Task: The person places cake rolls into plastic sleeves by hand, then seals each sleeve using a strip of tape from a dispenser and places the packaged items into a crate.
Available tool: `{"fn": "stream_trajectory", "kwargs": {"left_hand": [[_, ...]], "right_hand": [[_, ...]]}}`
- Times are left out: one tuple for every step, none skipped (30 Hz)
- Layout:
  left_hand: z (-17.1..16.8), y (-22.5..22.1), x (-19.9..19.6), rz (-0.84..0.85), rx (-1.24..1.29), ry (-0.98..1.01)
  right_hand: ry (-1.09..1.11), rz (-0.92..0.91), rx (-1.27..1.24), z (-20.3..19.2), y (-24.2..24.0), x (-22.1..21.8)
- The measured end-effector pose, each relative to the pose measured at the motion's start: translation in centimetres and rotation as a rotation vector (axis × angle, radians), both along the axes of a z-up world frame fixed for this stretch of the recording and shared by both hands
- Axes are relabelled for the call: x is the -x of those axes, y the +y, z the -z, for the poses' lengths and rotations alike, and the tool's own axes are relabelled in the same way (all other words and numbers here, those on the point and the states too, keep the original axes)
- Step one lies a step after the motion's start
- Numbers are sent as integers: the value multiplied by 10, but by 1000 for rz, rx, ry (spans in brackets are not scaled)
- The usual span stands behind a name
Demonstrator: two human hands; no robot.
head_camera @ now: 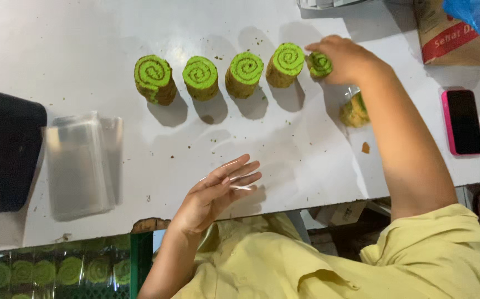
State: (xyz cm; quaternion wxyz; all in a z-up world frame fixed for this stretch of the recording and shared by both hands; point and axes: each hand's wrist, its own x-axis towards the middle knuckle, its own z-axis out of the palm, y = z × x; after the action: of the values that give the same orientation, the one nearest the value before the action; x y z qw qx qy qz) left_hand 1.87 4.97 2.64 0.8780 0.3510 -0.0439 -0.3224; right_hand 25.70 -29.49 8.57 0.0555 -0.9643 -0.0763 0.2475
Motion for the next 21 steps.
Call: {"fn": "stream_trajectory", "kwargs": {"left_hand": [[3,-1,-2,0,2,-2],[5,-1,-5,7,52,6],[7,-1,-7,15,103,14],[7,-1,-8,18,102,15],[8,-1,-9,4,103,19],[8,0,-9,-10,105,25],[8,0,-9,-8,106,27],[8,1,-8,-20,106,15],[8,1,-7,-33,107,2],[8,1,-6,-36,108,6],[8,2,-5,-62,110,-41],[7,2,-4,-89,112,-91],[9,2,-2,-92,113,-89],[10,1,-1,-118,117,-132],[11,0,0,-145,121,-174],[11,-1,0,-151,122,-173],[11,-2,1,-145,99,-197],[12,-2,3,-138,74,-219],[11,-4,4,-144,73,-217],[9,-5,6,-150,65,-227],[7,-7,8,-156,57,-237]], "right_hand": [[-2,0,2,4,0,-4],[-2,30,24,9,0,-7],[-2,59,45,14,1,-10],[-1,62,44,10,3,-8],[9,107,52,5,5,-6],[21,152,61,1,8,-4],[24,155,62,3,1,-5],[-19,132,8,6,-6,-6],[-62,110,-47,9,-13,-8],[-58,107,-46,-2,-15,0],[-135,149,-125,-12,-17,7],[-215,191,-206,-23,-20,14],[-213,188,-205,-28,-20,32],[-360,107,-333,-34,-20,50],[-506,24,-460,-40,-20,67],[-503,18,-460,-42,-2,91],[-428,70,-630,-44,15,116],[-347,124,-799,-45,33,141],[-342,119,-800,-43,54,163],[-330,60,-864,-42,74,185],[-317,1,-928,-41,95,208]]}}
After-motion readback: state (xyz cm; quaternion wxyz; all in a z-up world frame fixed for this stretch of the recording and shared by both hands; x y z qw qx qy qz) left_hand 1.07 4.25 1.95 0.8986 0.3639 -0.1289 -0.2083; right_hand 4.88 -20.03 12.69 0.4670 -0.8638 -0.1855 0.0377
